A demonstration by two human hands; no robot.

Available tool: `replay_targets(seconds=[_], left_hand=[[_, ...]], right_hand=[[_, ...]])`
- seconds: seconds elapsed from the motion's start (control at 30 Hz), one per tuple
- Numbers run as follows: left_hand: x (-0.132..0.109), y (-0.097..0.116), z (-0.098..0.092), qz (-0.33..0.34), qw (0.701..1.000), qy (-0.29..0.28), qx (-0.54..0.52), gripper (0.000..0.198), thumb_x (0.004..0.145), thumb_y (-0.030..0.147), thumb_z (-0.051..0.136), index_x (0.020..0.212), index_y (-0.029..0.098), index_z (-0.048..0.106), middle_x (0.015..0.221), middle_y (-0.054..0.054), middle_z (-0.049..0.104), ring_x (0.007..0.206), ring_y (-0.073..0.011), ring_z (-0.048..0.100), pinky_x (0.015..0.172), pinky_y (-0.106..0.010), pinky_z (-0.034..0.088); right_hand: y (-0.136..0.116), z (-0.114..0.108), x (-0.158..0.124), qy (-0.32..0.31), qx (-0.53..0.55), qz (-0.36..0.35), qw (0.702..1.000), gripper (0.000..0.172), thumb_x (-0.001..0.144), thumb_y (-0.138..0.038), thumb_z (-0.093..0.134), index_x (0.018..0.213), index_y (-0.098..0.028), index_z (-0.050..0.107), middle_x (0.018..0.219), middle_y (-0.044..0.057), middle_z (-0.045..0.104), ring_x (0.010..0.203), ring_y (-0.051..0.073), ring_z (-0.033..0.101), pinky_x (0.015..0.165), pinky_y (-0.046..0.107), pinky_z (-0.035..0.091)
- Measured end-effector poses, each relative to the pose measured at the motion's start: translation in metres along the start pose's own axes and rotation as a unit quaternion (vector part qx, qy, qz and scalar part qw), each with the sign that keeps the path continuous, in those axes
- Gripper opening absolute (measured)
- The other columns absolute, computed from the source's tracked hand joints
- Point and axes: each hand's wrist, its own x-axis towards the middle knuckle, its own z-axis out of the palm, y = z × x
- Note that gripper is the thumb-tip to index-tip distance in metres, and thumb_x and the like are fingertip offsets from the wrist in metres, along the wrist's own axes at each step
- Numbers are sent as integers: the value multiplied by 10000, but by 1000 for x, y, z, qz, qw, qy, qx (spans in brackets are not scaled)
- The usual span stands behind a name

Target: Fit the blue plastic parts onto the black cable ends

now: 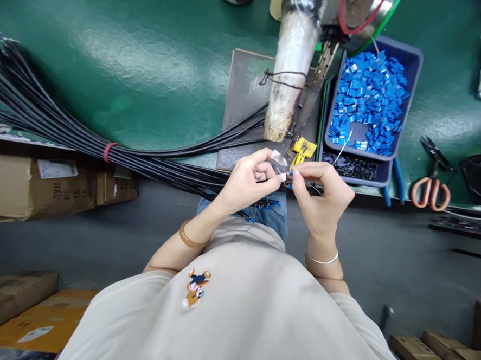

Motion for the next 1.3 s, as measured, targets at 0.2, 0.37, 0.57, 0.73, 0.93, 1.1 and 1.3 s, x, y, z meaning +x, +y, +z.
replay_targets(seconds=[0.2, 0.37, 0.57, 0.73, 0.93, 1.1, 1.3], left_hand=[[12, 22, -29, 3, 959, -271, 86, 172, 794, 258, 652, 675, 135, 666, 557, -10, 605, 498, -83, 509, 491, -205, 356], [2, 58, -20, 197, 909, -213, 298, 135, 713, 119, 644, 595, 185, 638, 581, 3, 582, 522, -105, 479, 558, -247, 350], [-38, 57, -2, 269, 844, -113, 449, 175, 788, 77, 486, 650, 168, 544, 598, 7, 496, 459, -87, 353, 481, -253, 233], [-39, 23, -2, 92, 983, -54, 149, 118, 857, 240, 597, 786, 158, 550, 618, 6, 591, 475, -61, 461, 472, -199, 337], [-25, -3, -12, -62, 990, -57, -115, 305, 765, 396, 745, 739, 129, 602, 604, -15, 612, 424, -20, 368, 400, -184, 221], [-17, -3, -5, -49, 992, -2, -113, 285, 719, 343, 789, 687, 123, 611, 540, 22, 561, 447, -18, 398, 424, -162, 260], [-12, -2, 0, -39, 994, 9, -105, 273, 675, 282, 812, 681, 111, 599, 572, 35, 550, 524, -33, 467, 525, -160, 381]], right_hand=[[-7, -26, -12, 70, 180, 121, 974, 90, 861, -177, 637, 875, -247, 582, 825, -28, 701, 438, 72, 571, 368, 216, 419], [-12, -58, -14, 103, 91, 126, 983, 105, 904, -333, 589, 851, -281, 663, 495, -70, 478, 352, 81, 400, 343, 248, 257], [-5, -47, -15, -132, 88, 160, 974, 189, 873, -382, 635, 863, -202, 693, 625, -40, 639, 445, 60, 457, 448, 222, 363], [10, -18, -15, -121, 231, 177, 949, 201, 903, -359, 607, 782, -200, 626, 641, -40, 661, 535, 76, 583, 532, 201, 459], [15, 7, -18, -82, 178, 155, 968, 183, 914, -330, 593, 819, -192, 666, 685, -26, 655, 551, 74, 551, 532, 211, 429], [3, -2, -16, 45, 15, 29, 998, 89, 843, -190, 684, 912, -229, 725, 811, -10, 671, 612, 79, 548, 551, 230, 425], [3, -4, -14, -34, -30, -53, 998, 116, 846, -117, 660, 917, -198, 704, 824, 7, 685, 743, 98, 646, 667, 222, 507]])
